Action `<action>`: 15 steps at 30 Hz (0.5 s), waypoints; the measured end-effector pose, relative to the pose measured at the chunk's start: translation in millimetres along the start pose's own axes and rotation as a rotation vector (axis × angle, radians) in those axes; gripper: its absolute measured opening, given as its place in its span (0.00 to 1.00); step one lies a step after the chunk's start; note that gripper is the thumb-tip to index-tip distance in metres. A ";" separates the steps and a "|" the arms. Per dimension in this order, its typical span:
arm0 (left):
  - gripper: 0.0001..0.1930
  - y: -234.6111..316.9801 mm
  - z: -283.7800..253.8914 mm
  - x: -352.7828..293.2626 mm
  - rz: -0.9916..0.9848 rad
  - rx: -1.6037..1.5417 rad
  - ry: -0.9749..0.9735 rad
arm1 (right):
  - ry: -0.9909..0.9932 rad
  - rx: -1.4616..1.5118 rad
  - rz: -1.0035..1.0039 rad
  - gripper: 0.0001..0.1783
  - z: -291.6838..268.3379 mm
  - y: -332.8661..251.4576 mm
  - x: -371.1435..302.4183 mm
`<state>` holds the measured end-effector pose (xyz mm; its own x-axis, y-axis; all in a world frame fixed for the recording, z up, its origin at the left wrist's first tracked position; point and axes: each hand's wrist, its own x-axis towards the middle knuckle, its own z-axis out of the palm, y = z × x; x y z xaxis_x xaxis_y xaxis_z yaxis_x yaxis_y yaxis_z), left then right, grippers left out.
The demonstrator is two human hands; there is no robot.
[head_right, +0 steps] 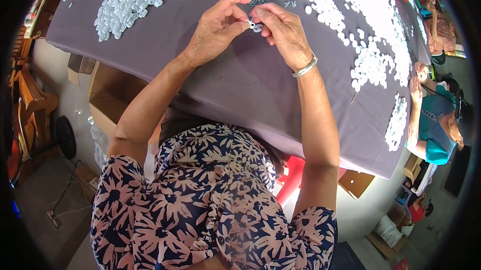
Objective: The person assembles small plastic components by picking up plastic parts and pins from the table and pressing them together by hand.
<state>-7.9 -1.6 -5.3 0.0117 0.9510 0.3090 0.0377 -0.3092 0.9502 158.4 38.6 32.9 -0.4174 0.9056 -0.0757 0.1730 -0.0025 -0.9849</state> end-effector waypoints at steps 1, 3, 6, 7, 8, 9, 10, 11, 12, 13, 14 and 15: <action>0.19 -0.3 0.3 0.2 -0.001 0.002 -0.005 | -0.012 0.022 0.021 0.12 0.1 0.1 0.3; 0.19 -2.0 0.1 0.1 -0.008 0.001 -0.007 | -0.027 0.045 0.046 0.11 0.5 1.9 0.8; 0.20 -2.2 -1.0 0.2 -0.033 0.010 -0.022 | -0.039 -0.008 0.029 0.10 -0.8 5.6 1.7; 0.20 -1.5 -1.5 0.3 -0.051 0.021 -0.035 | -0.029 -0.007 0.009 0.09 -0.8 6.5 1.9; 0.20 -0.8 -1.8 0.2 -0.054 0.021 -0.032 | -0.021 -0.006 -0.012 0.08 -0.7 7.3 2.1; 0.20 -0.1 -1.9 0.1 -0.062 0.031 -0.031 | -0.024 -0.006 -0.010 0.08 -0.9 8.3 2.3; 0.21 0.6 -1.9 -0.2 -0.070 0.041 -0.030 | -0.018 -0.042 -0.042 0.07 -1.2 9.3 2.5; 0.21 1.3 -2.3 -0.5 -0.072 0.042 -0.027 | -0.013 -0.079 -0.074 0.07 -1.1 10.1 2.8; 0.21 1.9 -2.7 -0.9 -0.078 0.067 -0.013 | -0.016 -0.078 -0.073 0.07 -0.8 10.8 2.9; 0.21 2.2 -2.9 -1.3 -0.083 0.092 0.001 | -0.006 -0.137 -0.118 0.07 -0.6 11.3 3.0; 0.21 1.9 -2.2 -1.1 -0.083 0.091 0.001 | 0.006 -0.198 -0.162 0.06 -0.8 11.9 2.7; 0.21 1.5 -1.3 -0.6 -0.092 0.100 0.009 | 0.006 -0.198 -0.161 0.06 -0.8 14.1 2.9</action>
<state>-9.2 -2.6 -4.0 -0.0056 0.9752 0.2212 0.1374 -0.2183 0.9662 160.3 41.5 19.0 -0.4489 0.8899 0.0813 0.2762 0.2247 -0.9345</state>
